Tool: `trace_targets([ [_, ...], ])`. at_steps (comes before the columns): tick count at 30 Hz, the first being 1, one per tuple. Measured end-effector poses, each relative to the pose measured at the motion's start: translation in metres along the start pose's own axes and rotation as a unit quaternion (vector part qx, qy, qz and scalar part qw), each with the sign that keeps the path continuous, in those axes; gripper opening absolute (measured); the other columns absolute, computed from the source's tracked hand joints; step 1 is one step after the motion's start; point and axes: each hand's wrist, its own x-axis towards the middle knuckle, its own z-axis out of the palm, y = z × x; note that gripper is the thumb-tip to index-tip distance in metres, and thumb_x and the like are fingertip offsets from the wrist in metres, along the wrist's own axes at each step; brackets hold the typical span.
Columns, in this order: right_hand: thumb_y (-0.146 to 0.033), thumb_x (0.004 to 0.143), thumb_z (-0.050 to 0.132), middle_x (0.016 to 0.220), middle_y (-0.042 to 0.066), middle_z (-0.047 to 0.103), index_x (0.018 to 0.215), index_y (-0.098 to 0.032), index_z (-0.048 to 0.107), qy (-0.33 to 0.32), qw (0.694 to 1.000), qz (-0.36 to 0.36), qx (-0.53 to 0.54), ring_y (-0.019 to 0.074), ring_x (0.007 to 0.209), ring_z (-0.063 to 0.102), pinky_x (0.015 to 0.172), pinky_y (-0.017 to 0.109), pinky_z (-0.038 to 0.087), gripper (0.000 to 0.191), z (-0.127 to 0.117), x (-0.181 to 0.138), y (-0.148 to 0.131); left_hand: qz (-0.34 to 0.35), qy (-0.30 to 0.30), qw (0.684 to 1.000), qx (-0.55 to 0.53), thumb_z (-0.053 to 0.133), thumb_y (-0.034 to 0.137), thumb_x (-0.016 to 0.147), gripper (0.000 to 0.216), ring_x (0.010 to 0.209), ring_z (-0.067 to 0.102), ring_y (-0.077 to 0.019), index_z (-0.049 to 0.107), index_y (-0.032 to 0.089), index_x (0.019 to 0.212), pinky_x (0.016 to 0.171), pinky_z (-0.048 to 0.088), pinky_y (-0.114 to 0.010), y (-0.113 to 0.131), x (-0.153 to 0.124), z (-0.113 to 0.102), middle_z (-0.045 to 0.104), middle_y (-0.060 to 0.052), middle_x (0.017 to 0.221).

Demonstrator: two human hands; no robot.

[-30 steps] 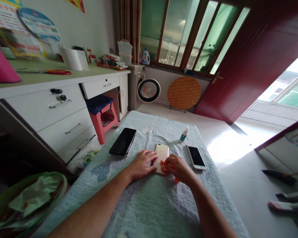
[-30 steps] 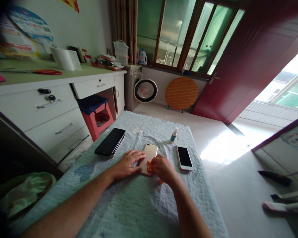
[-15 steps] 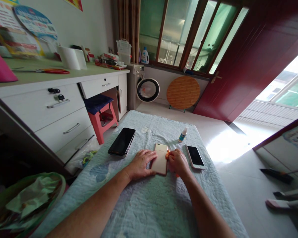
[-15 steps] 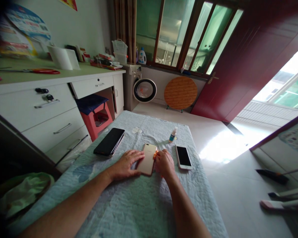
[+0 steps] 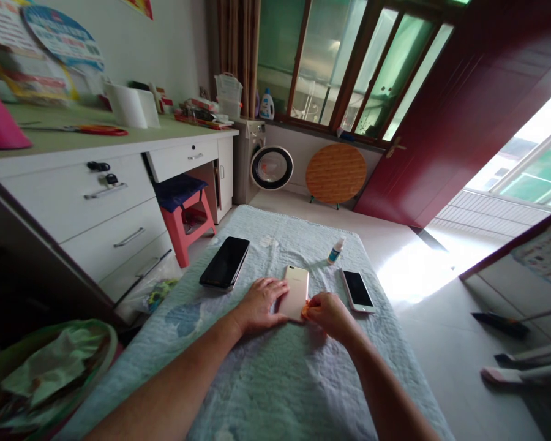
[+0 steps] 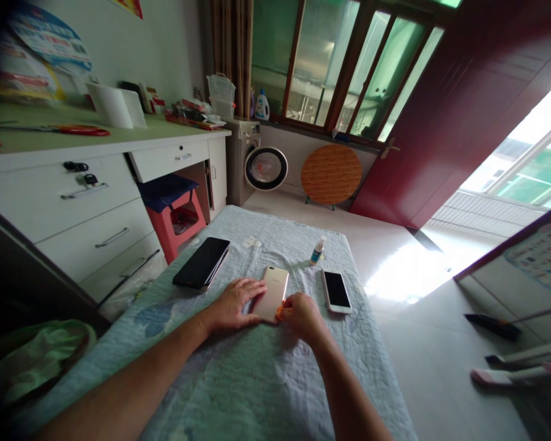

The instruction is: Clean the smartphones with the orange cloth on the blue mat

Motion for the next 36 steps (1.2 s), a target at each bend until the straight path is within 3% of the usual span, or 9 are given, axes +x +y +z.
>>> trace_targets([
  [9, -0.021, 0.071, 0.059, 0.075, 0.004, 0.068, 0.072, -0.017, 0.074, 0.032, 0.999, -0.019, -0.001, 0.0139, 0.07, 0.057, 0.06, 0.022, 0.034, 0.015, 0.011, -0.028, 0.002, -0.016, 0.004, 1.0, 0.004, 0.074, 0.046, 0.071, 0.071, 0.132, 0.04, -0.0315, 0.053, 0.02, 0.134, 0.113, 0.025, -0.045, -0.001, 0.0, 0.003, 0.047, -0.007, 0.146],
  [12, -0.019, 0.073, 0.06, 0.08, 0.002, 0.067, 0.076, -0.018, 0.075, 0.019, 0.997, -0.062, 0.039, 0.0133, 0.073, 0.059, 0.065, 0.021, 0.039, 0.015, 0.01, -0.037, -0.002, -0.016, 0.01, 1.0, 0.002, 0.073, 0.047, 0.072, 0.071, 0.132, 0.04, -0.0316, 0.053, 0.021, 0.134, 0.113, 0.025, -0.045, -0.001, 0.0, 0.004, 0.048, -0.008, 0.146],
  [15, -0.02, 0.08, 0.058, 0.085, 0.003, 0.064, 0.082, -0.019, 0.074, 0.062, 0.99, -0.113, 0.053, 0.0129, 0.077, 0.059, 0.07, 0.021, 0.041, 0.016, 0.009, -0.042, -0.007, -0.015, 0.011, 1.0, -0.008, 0.069, 0.047, 0.077, 0.064, 0.132, 0.04, -0.0307, 0.054, 0.021, 0.133, 0.113, 0.026, -0.045, -0.002, 0.0, 0.004, 0.048, -0.007, 0.146],
  [19, -0.018, 0.086, 0.054, 0.089, 0.002, 0.059, 0.084, -0.02, 0.07, 0.078, 0.986, -0.146, -0.013, 0.0115, 0.076, 0.057, 0.07, 0.02, 0.039, 0.016, 0.012, -0.042, -0.007, -0.028, 0.015, 0.999, -0.029, 0.054, 0.03, 0.089, 0.042, 0.128, 0.043, -0.0263, 0.058, 0.024, 0.13, 0.111, 0.029, -0.044, -0.006, 0.003, 0.006, 0.051, -0.002, 0.143],
  [24, -0.02, 0.091, 0.049, 0.092, 0.002, 0.058, 0.087, -0.02, 0.064, 0.06, 0.984, -0.132, -0.102, 0.0107, 0.074, 0.055, 0.065, 0.021, 0.036, 0.016, 0.017, -0.04, -0.008, -0.027, 0.021, 0.999, -0.037, 0.05, 0.017, 0.086, 0.045, 0.126, 0.045, -0.0236, 0.06, 0.028, 0.128, 0.11, 0.031, -0.041, -0.009, 0.006, 0.009, 0.054, 0.001, 0.141],
  [36, -0.022, 0.093, 0.049, 0.094, 0.005, 0.063, 0.09, -0.018, 0.065, 0.081, 0.965, -0.158, -0.193, 0.0129, 0.072, 0.054, 0.062, 0.024, 0.035, 0.016, 0.044, -0.018, -0.053, -0.022, -0.002, 0.999, -0.032, 0.054, 0.023, 0.087, 0.043, 0.128, 0.045, -0.0243, 0.059, 0.025, 0.13, 0.111, 0.031, -0.04, -0.007, 0.007, 0.004, 0.052, -0.001, 0.142],
])
